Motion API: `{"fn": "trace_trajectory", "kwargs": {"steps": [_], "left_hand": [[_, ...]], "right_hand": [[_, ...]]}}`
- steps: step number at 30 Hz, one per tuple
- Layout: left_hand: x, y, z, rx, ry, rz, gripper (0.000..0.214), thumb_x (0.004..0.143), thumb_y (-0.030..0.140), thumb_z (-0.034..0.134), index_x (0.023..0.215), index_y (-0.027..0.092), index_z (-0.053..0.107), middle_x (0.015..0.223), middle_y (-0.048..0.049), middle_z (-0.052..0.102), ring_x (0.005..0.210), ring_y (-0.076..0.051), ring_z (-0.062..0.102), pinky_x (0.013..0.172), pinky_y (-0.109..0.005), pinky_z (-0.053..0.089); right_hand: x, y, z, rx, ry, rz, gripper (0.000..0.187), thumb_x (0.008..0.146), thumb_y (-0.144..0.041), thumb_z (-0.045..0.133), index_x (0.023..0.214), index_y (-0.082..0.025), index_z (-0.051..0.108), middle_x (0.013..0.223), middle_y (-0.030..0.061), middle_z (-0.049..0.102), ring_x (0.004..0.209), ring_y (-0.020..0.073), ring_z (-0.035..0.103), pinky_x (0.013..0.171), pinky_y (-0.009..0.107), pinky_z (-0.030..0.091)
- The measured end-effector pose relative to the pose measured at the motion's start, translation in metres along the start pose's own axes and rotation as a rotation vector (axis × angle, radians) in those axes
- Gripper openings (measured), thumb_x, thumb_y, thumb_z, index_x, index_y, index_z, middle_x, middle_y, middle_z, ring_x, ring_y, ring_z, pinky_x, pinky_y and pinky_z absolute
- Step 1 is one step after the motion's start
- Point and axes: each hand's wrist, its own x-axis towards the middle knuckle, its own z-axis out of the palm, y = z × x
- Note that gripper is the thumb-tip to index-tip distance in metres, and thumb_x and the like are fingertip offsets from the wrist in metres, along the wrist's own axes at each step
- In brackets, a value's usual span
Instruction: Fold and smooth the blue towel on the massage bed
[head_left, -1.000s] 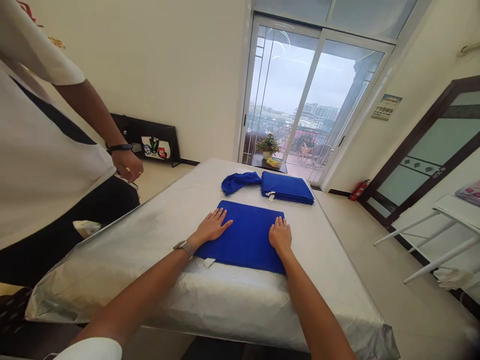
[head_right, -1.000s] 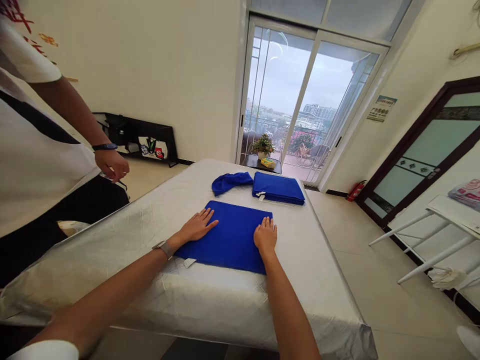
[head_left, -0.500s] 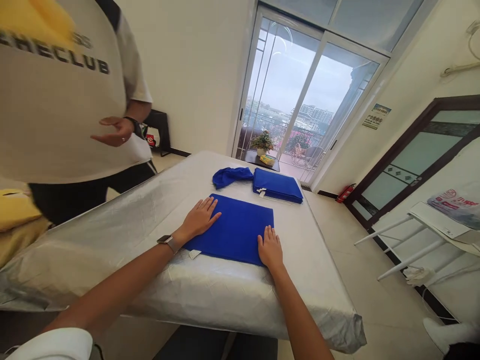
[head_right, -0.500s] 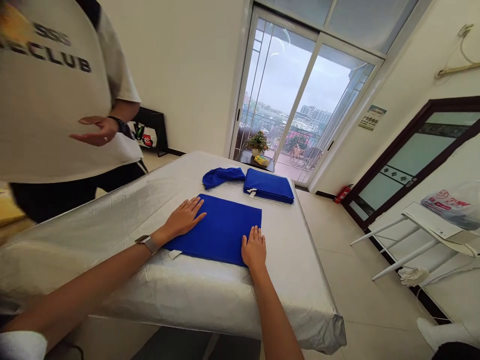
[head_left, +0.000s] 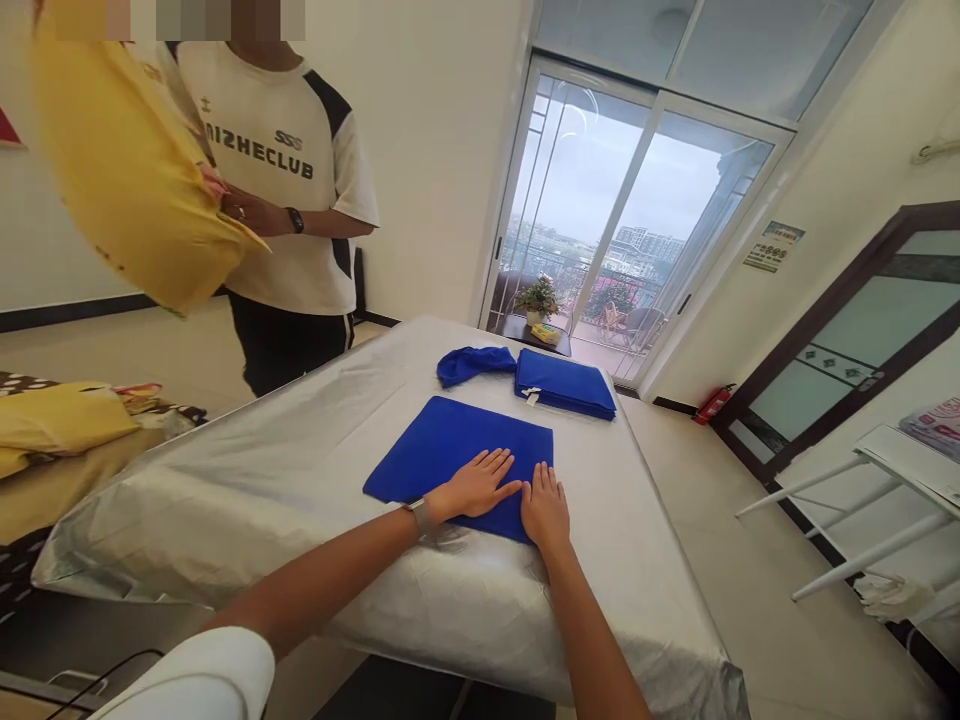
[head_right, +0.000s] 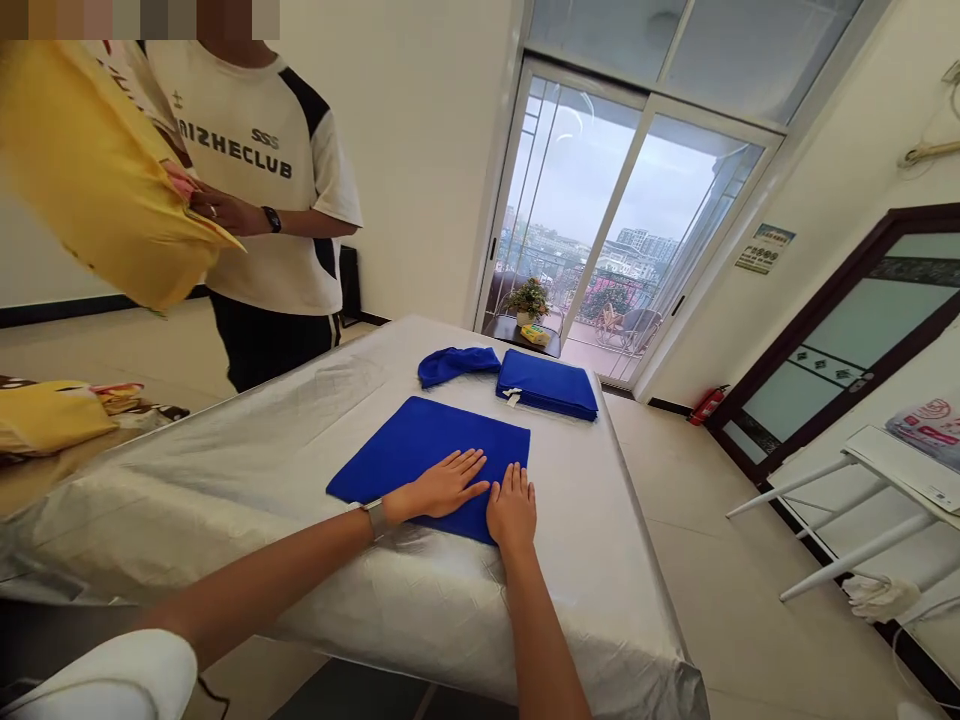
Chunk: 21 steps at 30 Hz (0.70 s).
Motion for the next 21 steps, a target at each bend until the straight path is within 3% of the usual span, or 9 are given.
{"fn": "trace_trajectory", "kwargs": {"steps": [5,8,11,16,21], "left_hand": [[-0.065,-0.085,-0.026,0.03,-0.031,-0.264,0.081,0.097,0.068,0.013,0.157,0.015,0.026,0.163,-0.013,0.026,0.153,-0.027,0.02,0.122,-0.044,0.016],[-0.102,-0.113,-0.036,0.065,0.004,-0.364,0.083,0.097,0.069,0.013,0.158,0.014,0.023,0.164,-0.0127,0.024,0.153,-0.028,0.017,0.122,-0.046,0.018],[-0.116,-0.112,-0.042,0.058,0.004,-0.387,0.086,0.096,0.071,0.015,0.158,0.012,0.022,0.165,-0.0122,0.023,0.154,-0.028,0.015,0.122,-0.045,0.018],[-0.111,-0.096,-0.047,0.038,0.006,-0.4,0.088,0.095,0.072,0.016,0.157,0.01,0.023,0.165,-0.0125,0.022,0.154,-0.028,0.016,0.123,-0.045,0.017],[-0.115,-0.107,-0.045,0.051,0.015,-0.378,0.085,0.096,0.071,0.019,0.157,0.012,0.025,0.164,-0.0127,0.025,0.153,-0.028,0.019,0.122,-0.046,0.021]], "right_hand": [[0.002,0.0,0.003,0.003,-0.008,0.017,0.063,0.104,-0.036,0.016,0.158,-0.006,0.022,0.165,0.0079,0.021,0.153,0.021,0.016,0.124,0.038,0.011],[0.004,-0.001,0.001,-0.01,-0.025,0.017,0.063,0.104,-0.037,0.016,0.158,-0.006,0.022,0.165,0.0082,0.02,0.153,0.0207,0.016,0.123,0.038,0.011],[0.001,-0.004,-0.004,-0.034,-0.026,0.026,0.063,0.104,-0.036,0.016,0.158,-0.005,0.021,0.165,0.0095,0.021,0.153,0.0214,0.016,0.123,0.038,0.012],[-0.023,-0.007,-0.007,-0.068,0.005,-0.002,0.064,0.104,-0.038,0.015,0.159,-0.006,0.019,0.166,0.0092,0.017,0.154,0.0223,0.013,0.124,0.04,0.008],[-0.046,-0.007,0.001,0.008,-0.072,-0.001,0.068,0.104,-0.046,0.014,0.159,-0.007,0.016,0.167,0.008,0.013,0.154,0.0218,0.011,0.124,0.04,0.009]]}}
